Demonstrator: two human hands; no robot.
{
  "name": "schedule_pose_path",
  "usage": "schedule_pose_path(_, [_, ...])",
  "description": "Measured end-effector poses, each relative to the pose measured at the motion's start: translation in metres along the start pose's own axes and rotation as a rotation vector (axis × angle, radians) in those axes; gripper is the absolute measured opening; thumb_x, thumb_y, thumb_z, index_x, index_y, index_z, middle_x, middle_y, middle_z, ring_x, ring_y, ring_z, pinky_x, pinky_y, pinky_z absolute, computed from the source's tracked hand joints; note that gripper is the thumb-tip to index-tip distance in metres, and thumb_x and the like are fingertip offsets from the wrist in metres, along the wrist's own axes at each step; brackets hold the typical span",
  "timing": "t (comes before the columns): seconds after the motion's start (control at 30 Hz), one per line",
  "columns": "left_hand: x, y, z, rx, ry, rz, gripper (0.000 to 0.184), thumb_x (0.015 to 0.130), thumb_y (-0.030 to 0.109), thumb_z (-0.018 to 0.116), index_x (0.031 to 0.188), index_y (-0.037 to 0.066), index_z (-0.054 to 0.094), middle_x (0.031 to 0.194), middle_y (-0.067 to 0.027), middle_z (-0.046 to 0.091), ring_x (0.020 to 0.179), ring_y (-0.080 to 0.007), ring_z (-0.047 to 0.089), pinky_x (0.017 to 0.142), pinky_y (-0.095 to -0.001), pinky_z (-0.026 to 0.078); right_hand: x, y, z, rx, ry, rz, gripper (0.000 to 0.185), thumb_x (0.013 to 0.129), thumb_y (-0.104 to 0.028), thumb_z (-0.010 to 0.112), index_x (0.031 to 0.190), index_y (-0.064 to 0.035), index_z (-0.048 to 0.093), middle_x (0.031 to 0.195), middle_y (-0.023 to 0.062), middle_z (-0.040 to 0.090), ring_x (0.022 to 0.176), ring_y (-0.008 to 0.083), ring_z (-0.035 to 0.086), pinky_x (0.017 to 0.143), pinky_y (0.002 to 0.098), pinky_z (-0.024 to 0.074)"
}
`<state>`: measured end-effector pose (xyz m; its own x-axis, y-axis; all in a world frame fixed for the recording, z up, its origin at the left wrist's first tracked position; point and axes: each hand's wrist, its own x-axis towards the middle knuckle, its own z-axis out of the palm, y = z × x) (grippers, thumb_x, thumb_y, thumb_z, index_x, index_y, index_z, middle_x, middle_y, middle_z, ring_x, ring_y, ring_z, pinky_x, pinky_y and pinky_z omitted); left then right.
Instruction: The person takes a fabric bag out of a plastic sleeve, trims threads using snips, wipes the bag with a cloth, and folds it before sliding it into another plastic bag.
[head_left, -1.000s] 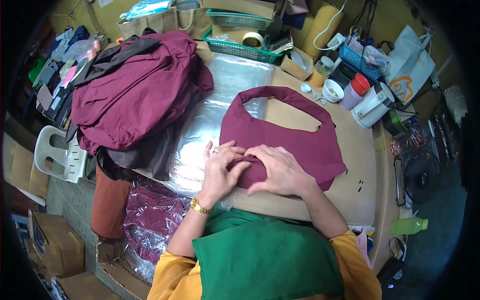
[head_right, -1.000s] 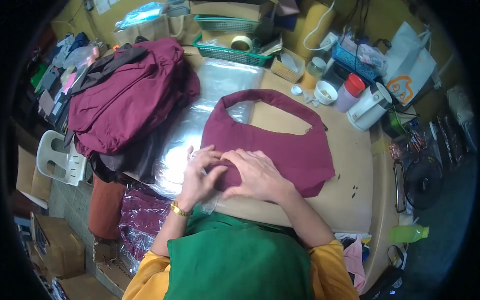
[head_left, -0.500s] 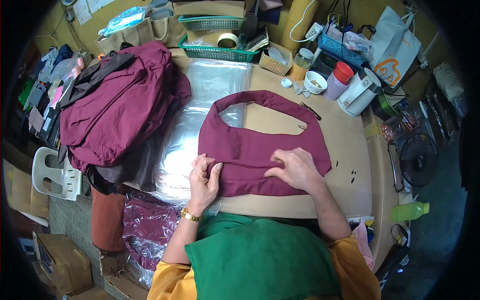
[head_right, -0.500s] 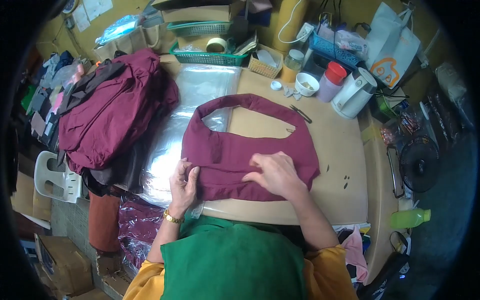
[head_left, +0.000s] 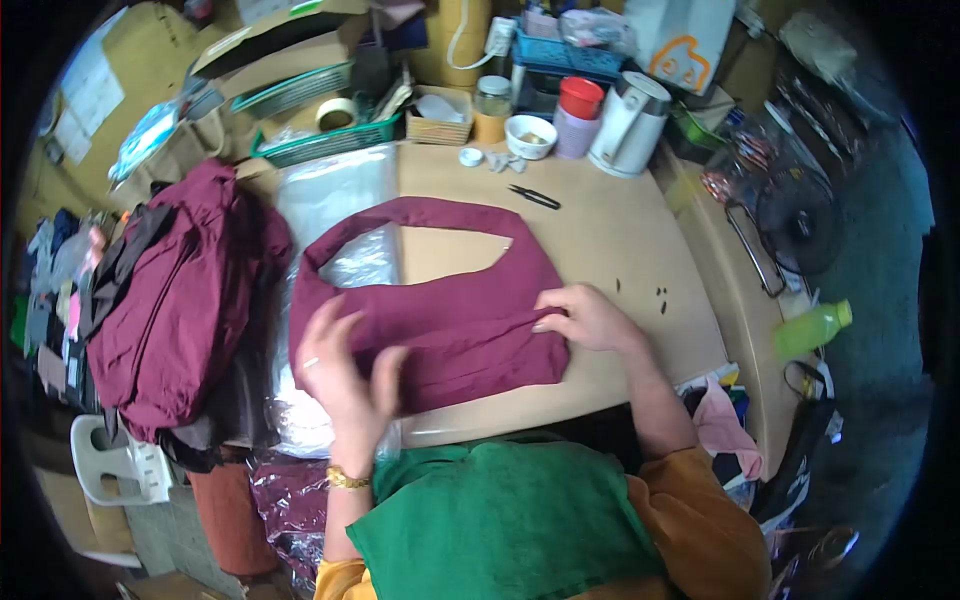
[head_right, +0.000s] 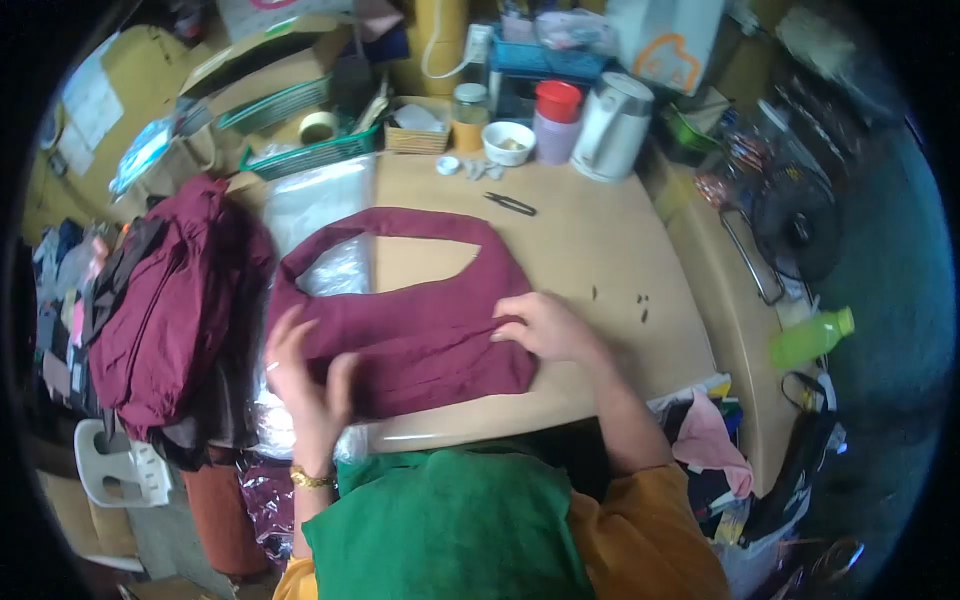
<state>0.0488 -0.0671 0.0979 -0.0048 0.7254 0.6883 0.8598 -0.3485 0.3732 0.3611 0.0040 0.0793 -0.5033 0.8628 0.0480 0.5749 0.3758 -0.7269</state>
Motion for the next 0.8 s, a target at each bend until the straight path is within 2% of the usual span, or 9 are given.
schedule_pose_path(0.17, [0.032, 0.075, 0.092, -0.202, -0.695, 0.197, 0.032, 0.082, 0.029, 0.074, 0.096, 0.003, 0.062, 0.093, -0.0153, 0.067, 0.085, -0.0315, 0.065, 0.071, -0.0423, 0.053, -0.010, -0.008, 0.012, -0.032, 0.159, -0.170, 0.014, 0.085, -0.011, 0.071, 0.092, -0.0006, 0.065, 0.078, 0.0109, 0.065, 0.078, 0.0193, 0.064, 0.068, 0.0351, 0.0493])
schedule_pose_path(0.23, [0.037, 0.076, 0.106, -0.262, -0.510, 0.275, 0.023, 0.088, 0.027, 0.069, 0.085, 0.004, 0.063, 0.077, -0.0116, 0.065, 0.070, -0.0290, 0.065, 0.058, -0.0405, 0.051, -0.029, -0.016, 0.015, 0.076, 0.719, -0.070, 0.026, 0.086, -0.019, 0.072, 0.100, -0.0002, 0.061, 0.080, 0.0139, 0.065, 0.077, 0.0324, 0.065, 0.075, 0.0405, 0.0504])
schedule_pose_path(0.3, [0.043, 0.080, 0.099, -0.319, -0.463, 0.210, 0.021, 0.088, 0.025, 0.069, 0.081, 0.006, 0.064, 0.075, -0.0115, 0.065, 0.069, -0.0298, 0.065, 0.059, -0.0407, 0.051, -0.061, 0.015, 0.025, -0.137, 0.684, 0.184, 0.039, 0.089, -0.020, 0.071, 0.114, 0.0007, 0.050, 0.085, 0.0120, 0.065, 0.072, 0.0272, 0.066, 0.072, 0.0380, 0.0530])
schedule_pose_path(0.37, [0.044, 0.085, 0.099, -0.313, -0.429, 0.214, 0.021, 0.088, 0.024, 0.070, 0.077, 0.006, 0.063, 0.071, -0.0110, 0.064, 0.066, -0.0299, 0.064, 0.059, -0.0397, 0.050, -0.079, 0.030, 0.044, 0.532, 0.335, 0.560, 0.050, 0.090, -0.014, 0.071, 0.123, 0.0006, 0.036, 0.084, 0.0128, 0.065, 0.067, 0.0218, 0.067, 0.066, 0.0331, 0.0557])
schedule_pose_path(0.57, [0.039, 0.086, 0.121, -0.458, -0.337, 0.309, 0.016, 0.084, 0.011, 0.074, 0.079, 0.004, 0.060, 0.072, -0.0122, 0.064, 0.060, -0.0289, 0.063, 0.054, -0.0375, 0.049, -0.078, 0.036, 0.087, 1.168, 0.465, 0.415, 0.053, 0.089, -0.002, 0.068, 0.126, -0.0043, 0.030, 0.086, 0.0113, 0.066, 0.064, 0.0190, 0.067, 0.056, 0.0282, 0.0548])
schedule_pose_path(0.63, [0.035, 0.081, 0.128, -0.405, -0.289, 0.310, 0.014, 0.084, 0.009, 0.073, 0.086, 0.004, 0.059, 0.072, -0.0110, 0.065, 0.059, -0.0279, 0.063, 0.053, -0.0366, 0.049, -0.088, 0.032, 0.071, 1.143, 0.380, 0.473, 0.061, 0.085, -0.004, 0.073, 0.129, -0.0039, 0.031, 0.085, 0.0107, 0.066, 0.069, 0.0192, 0.067, 0.062, 0.0294, 0.0557])
schedule_pose_path(0.7, [0.032, 0.084, 0.131, -0.423, -0.262, 0.380, 0.020, 0.083, 0.015, 0.075, 0.092, 0.006, 0.060, 0.073, -0.0106, 0.065, 0.060, -0.0278, 0.063, 0.054, -0.0366, 0.050, -0.093, 0.010, 0.043, 0.199, 0.404, 0.521, 0.081, 0.076, -0.011, 0.083, 0.138, -0.0042, 0.031, 0.102, 0.0167, 0.064, 0.091, 0.0232, 0.067, 0.074, 0.0354, 0.0554])
schedule_pose_path(0.73, [0.036, 0.091, 0.125, -0.440, -0.362, 0.394, 0.026, 0.081, 0.020, 0.077, 0.095, 0.006, 0.060, 0.074, -0.0103, 0.065, 0.063, -0.0274, 0.063, 0.056, -0.0366, 0.050, -0.091, 0.003, 0.036, -0.009, 0.527, 0.447, 0.094, 0.068, -0.016, 0.086, 0.144, -0.0051, 0.032, 0.121, 0.0200, 0.055, 0.114, 0.0323, 0.057, 0.097, 0.0438, 0.0460])
schedule_pose_path(0.8, [0.036, 0.099, 0.109, -0.389, -0.591, 0.349, 0.052, 0.071, 0.039, 0.083, 0.105, 0.008, 0.058, 0.083, -0.0101, 0.065, 0.077, -0.0283, 0.066, 0.068, -0.0390, 0.050, -0.076, 0.000, 0.021, -0.081, 0.532, 0.223, 0.097, 0.066, -0.017, 0.087, 0.145, -0.0077, 0.031, 0.128, 0.0199, 0.050, 0.119, 0.0341, 0.052, 0.102, 0.0450, 0.0399])
